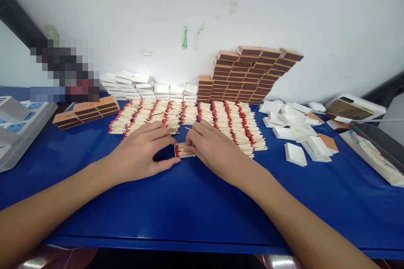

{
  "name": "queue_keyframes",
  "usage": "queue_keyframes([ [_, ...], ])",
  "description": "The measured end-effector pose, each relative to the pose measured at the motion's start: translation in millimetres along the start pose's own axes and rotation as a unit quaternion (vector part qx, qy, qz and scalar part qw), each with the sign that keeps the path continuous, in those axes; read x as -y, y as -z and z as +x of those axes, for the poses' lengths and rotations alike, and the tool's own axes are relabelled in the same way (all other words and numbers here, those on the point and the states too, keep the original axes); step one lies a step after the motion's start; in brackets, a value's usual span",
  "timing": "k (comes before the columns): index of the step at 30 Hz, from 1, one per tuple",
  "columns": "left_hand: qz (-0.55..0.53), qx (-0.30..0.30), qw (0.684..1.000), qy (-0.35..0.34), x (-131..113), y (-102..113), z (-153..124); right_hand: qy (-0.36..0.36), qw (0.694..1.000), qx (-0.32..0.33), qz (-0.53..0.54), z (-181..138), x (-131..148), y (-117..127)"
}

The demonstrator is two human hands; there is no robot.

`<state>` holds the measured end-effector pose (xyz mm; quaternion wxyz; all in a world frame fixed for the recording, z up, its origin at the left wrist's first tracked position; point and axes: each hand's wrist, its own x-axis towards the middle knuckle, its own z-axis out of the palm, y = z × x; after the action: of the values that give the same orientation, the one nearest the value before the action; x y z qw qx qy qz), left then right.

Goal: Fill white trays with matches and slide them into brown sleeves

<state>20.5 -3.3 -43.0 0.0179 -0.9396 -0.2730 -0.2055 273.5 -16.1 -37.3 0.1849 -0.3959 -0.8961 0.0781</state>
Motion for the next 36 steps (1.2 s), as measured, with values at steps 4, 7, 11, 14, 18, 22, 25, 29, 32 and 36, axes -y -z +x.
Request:
queue_keyframes([
  [4,0.002,0.001,1.000,0.000,0,0,0,-0.013,1.000,-0.009,0.009,0,-2,0],
  [7,0.006,0.001,1.000,0.001,0,0,0,-0.027,0.999,-0.034,0.007,-3,-13,3],
  [11,0.008,-0.005,1.000,-0.002,1,-1,-1,-0.042,0.998,-0.053,-0.017,-6,-34,8],
  [14,0.006,-0.008,1.000,-0.003,1,-1,-1,-0.039,0.998,-0.052,-0.025,-7,-44,8],
  [18,0.008,-0.006,1.000,-0.003,1,-1,-2,-0.030,0.999,-0.035,-0.009,-3,-45,4],
  [22,0.008,-0.001,1.000,0.000,1,-1,-2,-0.035,0.999,-0.013,0.004,-1,-42,1],
  [25,0.007,0.001,1.000,0.002,1,-2,-2,-0.040,0.999,-0.017,0.005,0,-38,-1],
  [29,0.005,-0.001,1.000,0.000,1,-2,-2,-0.042,0.997,-0.071,-0.005,6,-30,-7],
  [32,0.002,0.001,1.000,-0.001,1,-2,-2,-0.049,0.994,-0.091,-0.025,14,-25,-14],
  [36,0.003,0.001,1.000,-0.001,1,-2,-2,-0.047,0.994,-0.091,-0.037,19,-24,-20],
])
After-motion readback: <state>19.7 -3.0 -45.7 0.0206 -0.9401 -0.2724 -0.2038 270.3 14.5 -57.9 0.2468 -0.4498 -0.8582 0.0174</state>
